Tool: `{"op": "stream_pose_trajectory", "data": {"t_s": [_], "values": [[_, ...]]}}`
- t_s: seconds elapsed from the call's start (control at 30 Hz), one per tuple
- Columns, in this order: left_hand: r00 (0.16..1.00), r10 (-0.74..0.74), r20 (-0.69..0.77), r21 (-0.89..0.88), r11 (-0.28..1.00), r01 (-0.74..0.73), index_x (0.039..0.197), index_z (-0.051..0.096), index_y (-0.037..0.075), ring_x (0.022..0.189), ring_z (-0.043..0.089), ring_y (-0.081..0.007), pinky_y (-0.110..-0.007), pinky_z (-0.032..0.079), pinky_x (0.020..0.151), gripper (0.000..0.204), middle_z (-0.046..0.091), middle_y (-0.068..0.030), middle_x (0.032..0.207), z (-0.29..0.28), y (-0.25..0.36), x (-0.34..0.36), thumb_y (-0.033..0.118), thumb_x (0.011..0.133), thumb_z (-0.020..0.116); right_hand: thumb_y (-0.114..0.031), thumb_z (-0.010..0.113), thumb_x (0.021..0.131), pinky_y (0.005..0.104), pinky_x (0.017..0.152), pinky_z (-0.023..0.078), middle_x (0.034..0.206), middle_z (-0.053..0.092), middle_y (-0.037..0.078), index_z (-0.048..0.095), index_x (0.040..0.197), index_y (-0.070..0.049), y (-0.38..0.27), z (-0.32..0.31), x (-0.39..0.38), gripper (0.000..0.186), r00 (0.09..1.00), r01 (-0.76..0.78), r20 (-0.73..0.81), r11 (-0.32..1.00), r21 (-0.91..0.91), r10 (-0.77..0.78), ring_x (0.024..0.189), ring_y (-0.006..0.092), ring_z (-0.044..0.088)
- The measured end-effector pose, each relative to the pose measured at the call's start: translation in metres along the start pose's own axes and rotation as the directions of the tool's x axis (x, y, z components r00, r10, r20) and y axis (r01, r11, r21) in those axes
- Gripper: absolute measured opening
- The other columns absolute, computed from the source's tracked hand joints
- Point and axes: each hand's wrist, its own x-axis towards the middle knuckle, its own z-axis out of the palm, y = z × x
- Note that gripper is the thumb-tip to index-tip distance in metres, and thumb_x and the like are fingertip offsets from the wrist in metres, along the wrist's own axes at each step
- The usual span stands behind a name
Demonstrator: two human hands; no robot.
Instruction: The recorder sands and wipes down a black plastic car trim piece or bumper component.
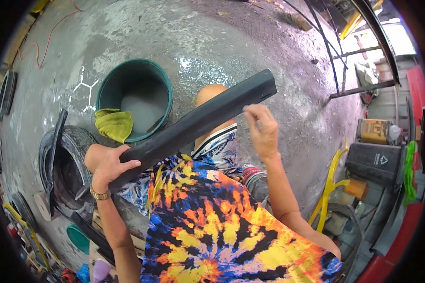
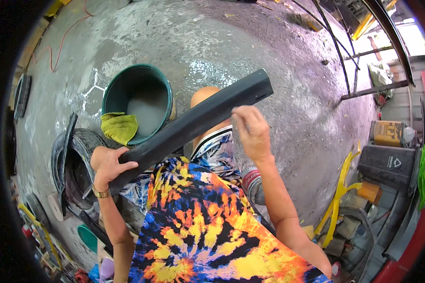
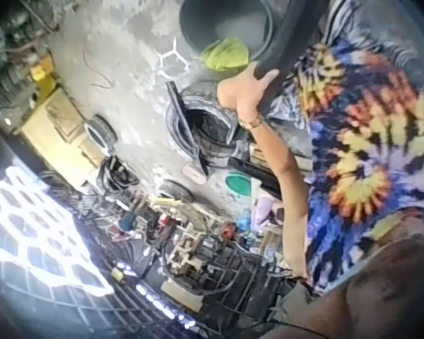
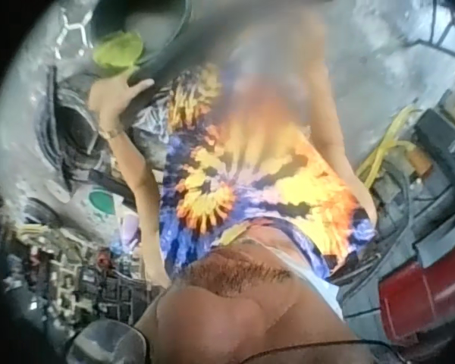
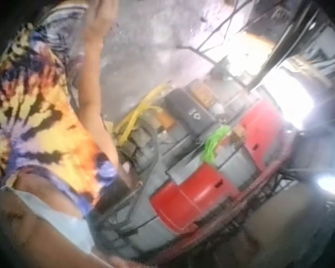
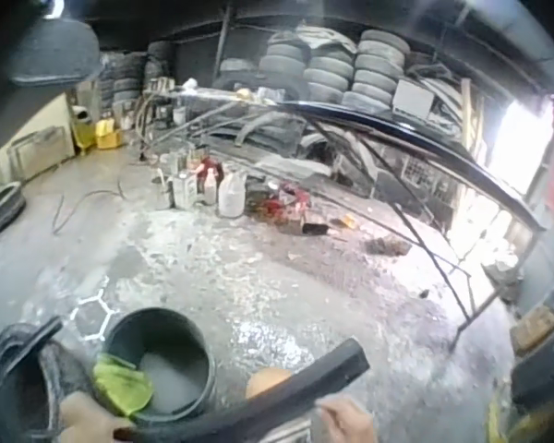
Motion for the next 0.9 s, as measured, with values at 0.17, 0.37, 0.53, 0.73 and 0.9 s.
{"op": "stream_pose_trajectory", "data": {"t_s": [0.17, 0.37, 0.53, 0.73, 0.9], "values": [[0.999, 0.01, -0.039, -0.114, 0.993, -0.015, 0.1, 0.071, -0.004, 0.07, 0.066, -0.0258, -0.036, 0.05, 0.067, 0.04, 0.069, -0.0161, 0.078, -0.001, 0.005, -0.007, 0.031, 0.084, 0.082, 0.005, 0.067, 0.092, 0.0373, 0.087, 0.055, 0.116, 0.068, 0.013, 0.068, 0.129, -0.006, 0.007, -0.016, 0.018, 0.038, 0.997, -0.063, -0.053, 0.997, -0.041, 0.061, 0.104, 0.029, 0.068], [0.922, 0.065, -0.381, -0.104, 0.988, -0.112, 0.096, 0.07, -0.003, 0.074, 0.066, -0.0272, -0.036, 0.049, 0.069, 0.029, 0.069, -0.0148, 0.081, 0.001, 0.023, -0.031, 0.018, 0.082, 0.083, 0.006, 0.066, 0.09, 0.0392, 0.1, 0.051, 0.123, 0.066, 0.014, 0.057, 0.145, -0.01, -0.001, -0.018, 0.029, 0.058, 0.994, -0.017, -0.105, 0.993, -0.114, 0.005, 0.115, 0.0297, 0.064], [0.835, 0.287, -0.469, 0.276, 0.946, -0.171, 0.095, 0.069, 0.001, 0.082, 0.063, -0.0331, -0.043, 0.047, 0.076, 0.033, 0.067, -0.013, 0.085, -0.005, 0.046, -0.036, 0.025, 0.078, 0.084, 0.007, 0.066, 0.089, 0.0399, 0.099, 0.051, 0.123, 0.065, 0.014, 0.048, 0.153, -0.011, -0.002, -0.015, 0.032, 0.069, 0.993, 0.005, -0.114, 0.992, -0.127, -0.02, 0.114, 0.0299, 0.063], [0.802, 0.415, -0.43, 0.458, 0.866, -0.202, 0.095, 0.069, 0.004, 0.082, 0.061, -0.031, -0.041, 0.046, 0.078, 0.03, 0.065, -0.011, 0.083, -0.004, 0.049, -0.02, 0.028, 0.081, 0.08, 0.003, 0.065, 0.091, 0.0409, 0.095, 0.05, 0.116, 0.064, 0.015, 0.047, 0.155, -0.014, -0.001, -0.012, 0.039, 0.069, 0.998, -0.028, -0.059, 0.988, -0.155, 0.019, 0.108, 0.0324, 0.063], [0.81, 0.385, -0.442, 0.401, 0.893, -0.205, 0.095, 0.07, 0.005, 0.081, 0.061, -0.0307, -0.041, 0.046, 0.079, 0.032, 0.066, -0.01, 0.081, 0.001, 0.037, -0.014, 0.03, 0.079, 0.082, 0.001, 0.063, 0.093, 0.0423, 0.091, 0.05, 0.109, 0.062, 0.015, 0.046, 0.156, -0.015, 0.009, -0.008, 0.035, 0.068, 0.999, -0.041, -0.005, 0.969, -0.242, 0.041, 0.101, 0.033, 0.062]]}}
